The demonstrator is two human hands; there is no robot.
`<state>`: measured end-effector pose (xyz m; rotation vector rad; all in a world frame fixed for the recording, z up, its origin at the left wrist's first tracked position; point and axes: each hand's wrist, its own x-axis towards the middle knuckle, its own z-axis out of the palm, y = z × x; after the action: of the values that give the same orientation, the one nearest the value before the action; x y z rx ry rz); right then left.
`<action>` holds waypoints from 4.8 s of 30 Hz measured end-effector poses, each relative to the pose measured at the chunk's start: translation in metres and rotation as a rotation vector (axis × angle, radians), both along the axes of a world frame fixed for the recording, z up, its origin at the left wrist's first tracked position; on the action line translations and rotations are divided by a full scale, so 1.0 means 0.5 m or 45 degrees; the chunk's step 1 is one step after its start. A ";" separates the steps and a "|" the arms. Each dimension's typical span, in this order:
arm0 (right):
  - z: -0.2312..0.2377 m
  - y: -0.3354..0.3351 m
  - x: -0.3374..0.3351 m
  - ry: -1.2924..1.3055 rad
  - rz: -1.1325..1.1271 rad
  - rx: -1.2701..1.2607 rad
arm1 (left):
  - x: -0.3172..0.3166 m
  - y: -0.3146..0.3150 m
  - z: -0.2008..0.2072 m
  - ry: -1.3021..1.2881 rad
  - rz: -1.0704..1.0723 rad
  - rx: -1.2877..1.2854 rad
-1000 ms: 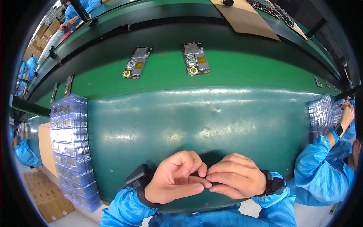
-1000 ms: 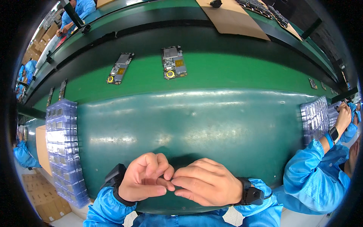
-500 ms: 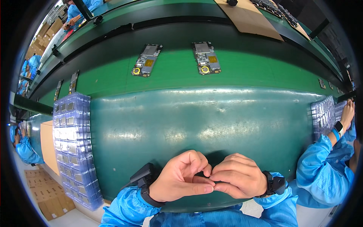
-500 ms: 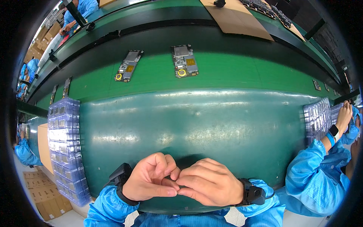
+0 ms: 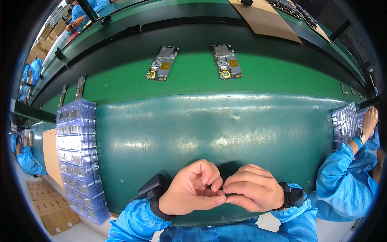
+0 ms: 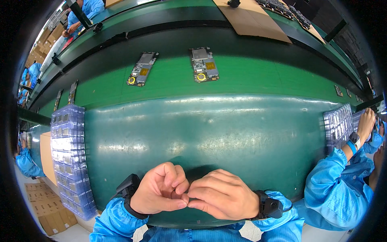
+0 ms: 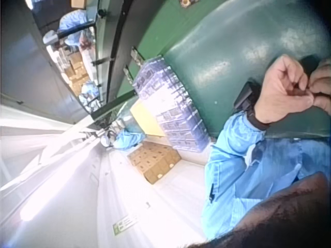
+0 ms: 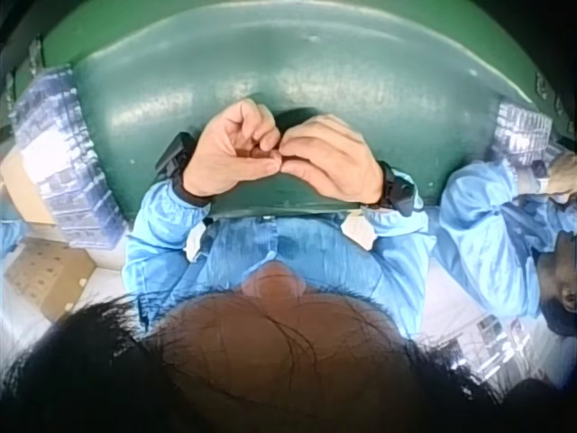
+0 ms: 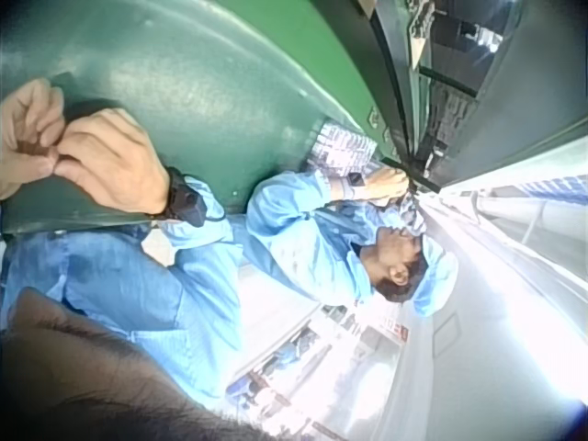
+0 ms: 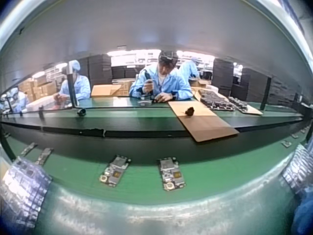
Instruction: The worker is assembling and inspecting electronic circuit boards on a factory production line.
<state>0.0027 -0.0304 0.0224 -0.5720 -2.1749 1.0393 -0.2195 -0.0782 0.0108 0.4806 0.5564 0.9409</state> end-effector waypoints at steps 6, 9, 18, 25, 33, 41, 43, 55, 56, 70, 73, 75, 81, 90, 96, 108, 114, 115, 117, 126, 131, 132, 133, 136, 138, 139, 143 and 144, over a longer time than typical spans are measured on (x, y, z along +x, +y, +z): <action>-0.001 0.002 -0.004 0.013 0.006 -0.015 | 0.002 -0.006 -0.014 -0.039 0.094 0.043; 0.003 0.004 -0.001 0.001 0.025 -0.070 | -0.005 -0.001 -0.011 0.019 0.078 0.097; -0.003 0.004 0.004 0.159 0.090 -0.412 | -0.008 0.003 0.002 -0.081 0.067 0.105; -0.002 0.012 0.006 0.176 0.141 -0.524 | -0.008 0.009 0.009 -0.028 0.017 0.062; -0.007 0.013 0.004 0.232 0.149 -0.553 | -0.008 0.009 0.005 0.006 0.019 0.048; -0.010 0.013 0.001 0.257 0.149 -0.630 | -0.011 0.001 -0.013 -0.018 0.069 0.089; -0.011 0.011 0.000 0.254 0.148 -0.669 | -0.008 -0.002 -0.009 0.061 0.131 0.201; -0.032 -0.001 0.005 0.427 0.254 -1.193 | 0.002 0.000 -0.005 0.664 0.348 0.910; -0.033 -0.001 0.004 0.463 0.283 -1.230 | 0.002 -0.001 -0.007 0.701 0.366 0.935; -0.060 -0.002 -0.007 0.522 0.275 -1.456 | 0.012 -0.004 -0.020 1.089 0.491 1.183; -0.062 0.003 -0.009 0.538 0.285 -1.517 | 0.012 -0.002 -0.028 1.104 0.507 1.184; -0.062 0.008 -0.008 0.539 0.283 -1.555 | 0.011 -0.002 -0.039 0.991 0.529 1.191; -0.067 -0.006 -0.013 0.577 0.317 -1.618 | 0.007 0.006 -0.023 1.095 0.496 1.290; -0.121 -0.019 -0.041 0.663 0.361 -1.635 | 0.000 -0.005 -0.023 1.145 0.579 1.364; -0.144 -0.007 -0.047 0.678 0.350 -1.597 | 0.001 0.003 -0.020 1.197 0.606 1.420; -0.120 -0.016 -0.060 0.303 -0.282 -0.702 | -0.014 0.016 -0.107 0.702 0.494 0.877; -0.015 -0.026 -0.083 0.015 -0.461 -0.273 | -0.029 0.003 -0.086 1.213 0.417 1.013; -0.014 -0.024 -0.080 -0.039 -0.437 -0.276 | -0.028 0.004 -0.088 1.204 0.397 1.003; -0.013 -0.022 -0.079 -0.057 -0.427 -0.262 | -0.029 0.010 -0.091 1.247 0.366 1.014; -0.028 -0.011 -0.092 -0.138 -0.349 -0.233 | -0.052 0.016 -0.069 1.345 0.242 0.976; -0.026 -0.001 -0.097 -0.154 -0.340 -0.248 | -0.060 0.029 -0.064 1.474 0.210 1.149; -0.016 0.000 -0.104 -0.124 -0.314 -0.239 | -0.061 0.025 -0.063 1.485 0.225 1.130; -0.025 0.004 -0.100 -0.111 -0.303 -0.253 | -0.061 0.021 -0.062 1.497 0.241 1.111; -0.097 0.030 -0.079 -0.183 -0.073 -0.176 | -0.068 0.012 -0.055 1.512 0.172 0.932; -0.397 -0.022 0.012 -0.433 -0.074 0.184 | -0.064 0.029 -0.061 1.433 0.054 0.911; -0.549 -0.047 0.054 -0.537 -0.068 0.363 | -0.064 0.038 -0.072 1.431 0.044 0.914; -0.069 0.050 -0.127 -0.184 -0.112 -0.324 | -0.096 0.024 -0.107 1.437 0.142 0.828; -0.229 -0.008 -0.049 -0.332 -0.133 -0.100 | -0.084 0.035 -0.090 1.377 0.097 0.931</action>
<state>-0.0218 -0.0342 -0.0919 -0.8912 -2.3059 1.0458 -0.2613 -0.0607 -0.0341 1.6816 1.1993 0.8878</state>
